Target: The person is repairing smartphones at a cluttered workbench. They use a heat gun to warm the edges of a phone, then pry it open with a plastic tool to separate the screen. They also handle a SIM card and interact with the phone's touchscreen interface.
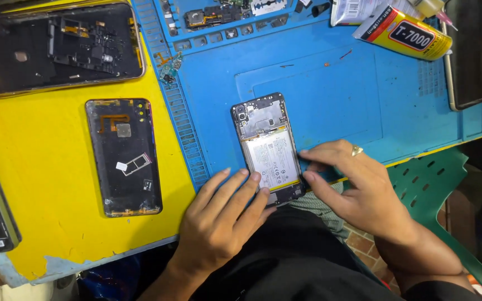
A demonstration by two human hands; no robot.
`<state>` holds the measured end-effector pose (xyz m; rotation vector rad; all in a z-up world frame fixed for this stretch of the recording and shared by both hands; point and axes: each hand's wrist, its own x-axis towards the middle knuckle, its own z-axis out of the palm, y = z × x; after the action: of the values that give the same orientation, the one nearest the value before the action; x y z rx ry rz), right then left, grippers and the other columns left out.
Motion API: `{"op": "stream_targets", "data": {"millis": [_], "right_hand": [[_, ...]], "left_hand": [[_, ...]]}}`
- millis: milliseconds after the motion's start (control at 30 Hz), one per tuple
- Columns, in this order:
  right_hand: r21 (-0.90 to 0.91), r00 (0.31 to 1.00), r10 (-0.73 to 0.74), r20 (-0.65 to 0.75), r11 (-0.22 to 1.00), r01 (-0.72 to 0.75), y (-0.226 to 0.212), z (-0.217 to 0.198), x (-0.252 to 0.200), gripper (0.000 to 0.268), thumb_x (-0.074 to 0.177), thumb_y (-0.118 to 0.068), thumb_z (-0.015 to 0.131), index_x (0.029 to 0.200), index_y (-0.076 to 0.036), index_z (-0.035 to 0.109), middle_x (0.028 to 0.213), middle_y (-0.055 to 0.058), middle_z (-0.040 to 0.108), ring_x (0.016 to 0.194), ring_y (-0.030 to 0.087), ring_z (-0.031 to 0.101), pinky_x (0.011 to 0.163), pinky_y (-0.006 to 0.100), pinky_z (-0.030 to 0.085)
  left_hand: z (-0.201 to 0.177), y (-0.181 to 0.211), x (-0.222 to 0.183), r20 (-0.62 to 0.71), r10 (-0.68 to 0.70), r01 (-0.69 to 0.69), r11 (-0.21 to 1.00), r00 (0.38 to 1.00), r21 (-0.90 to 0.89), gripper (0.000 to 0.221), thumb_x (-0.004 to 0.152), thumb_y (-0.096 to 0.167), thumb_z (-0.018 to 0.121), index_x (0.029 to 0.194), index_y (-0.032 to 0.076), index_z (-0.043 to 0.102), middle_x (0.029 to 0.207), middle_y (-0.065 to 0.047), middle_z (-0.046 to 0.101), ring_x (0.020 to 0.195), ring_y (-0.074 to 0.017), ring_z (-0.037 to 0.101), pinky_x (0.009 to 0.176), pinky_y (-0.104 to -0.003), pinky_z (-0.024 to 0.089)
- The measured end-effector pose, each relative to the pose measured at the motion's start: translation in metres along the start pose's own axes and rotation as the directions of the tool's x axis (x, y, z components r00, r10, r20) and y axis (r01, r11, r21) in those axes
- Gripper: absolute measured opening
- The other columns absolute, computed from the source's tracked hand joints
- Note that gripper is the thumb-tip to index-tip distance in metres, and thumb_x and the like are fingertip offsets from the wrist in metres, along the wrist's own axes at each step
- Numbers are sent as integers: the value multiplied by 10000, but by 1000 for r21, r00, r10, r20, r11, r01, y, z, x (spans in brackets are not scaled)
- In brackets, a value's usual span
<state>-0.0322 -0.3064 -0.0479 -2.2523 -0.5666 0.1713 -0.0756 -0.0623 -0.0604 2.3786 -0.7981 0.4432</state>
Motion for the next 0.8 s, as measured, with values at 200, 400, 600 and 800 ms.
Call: {"op": "stream_targets", "data": {"millis": [200,400,600,800], "right_hand": [[279,939,315,136,898,-342,-5,-5,12,590,868,-57,735,1407,0,502,1105,161,737,963,120,735,901,243,588],[950,900,369,234,111,-293,28,30,3,505,861,108,715,1261,-66,459,1170,185,641,880,226,740,767,350,638],[899,918,56,393,-235,-370,7,28,20,424,896,59,764,1213,-60,508,1263,112,586,957,192,658,785,320,584],[922,929,14,371,-128,-366,-7,38,45,631,955,-111,732,1498,7,434,968,91,596,799,262,668,705,416,618]], "left_hand": [[-2,0,6,-109,69,-75,996,992,-50,216,987,219,782,1011,10,733,1091,-199,730,991,-327,743,868,-435,657],[16,10,-3,-225,-204,106,918,953,-383,518,864,392,870,1162,32,645,1155,-179,712,1069,-325,743,980,-471,599],[33,0,20,292,-467,255,-144,835,-956,954,868,389,810,1558,37,251,1607,-240,401,1521,-314,386,1270,-429,343],[10,-14,55,430,-486,275,-359,761,-892,1011,819,193,772,1654,103,210,1412,-223,578,980,-190,657,412,-208,521]]}}
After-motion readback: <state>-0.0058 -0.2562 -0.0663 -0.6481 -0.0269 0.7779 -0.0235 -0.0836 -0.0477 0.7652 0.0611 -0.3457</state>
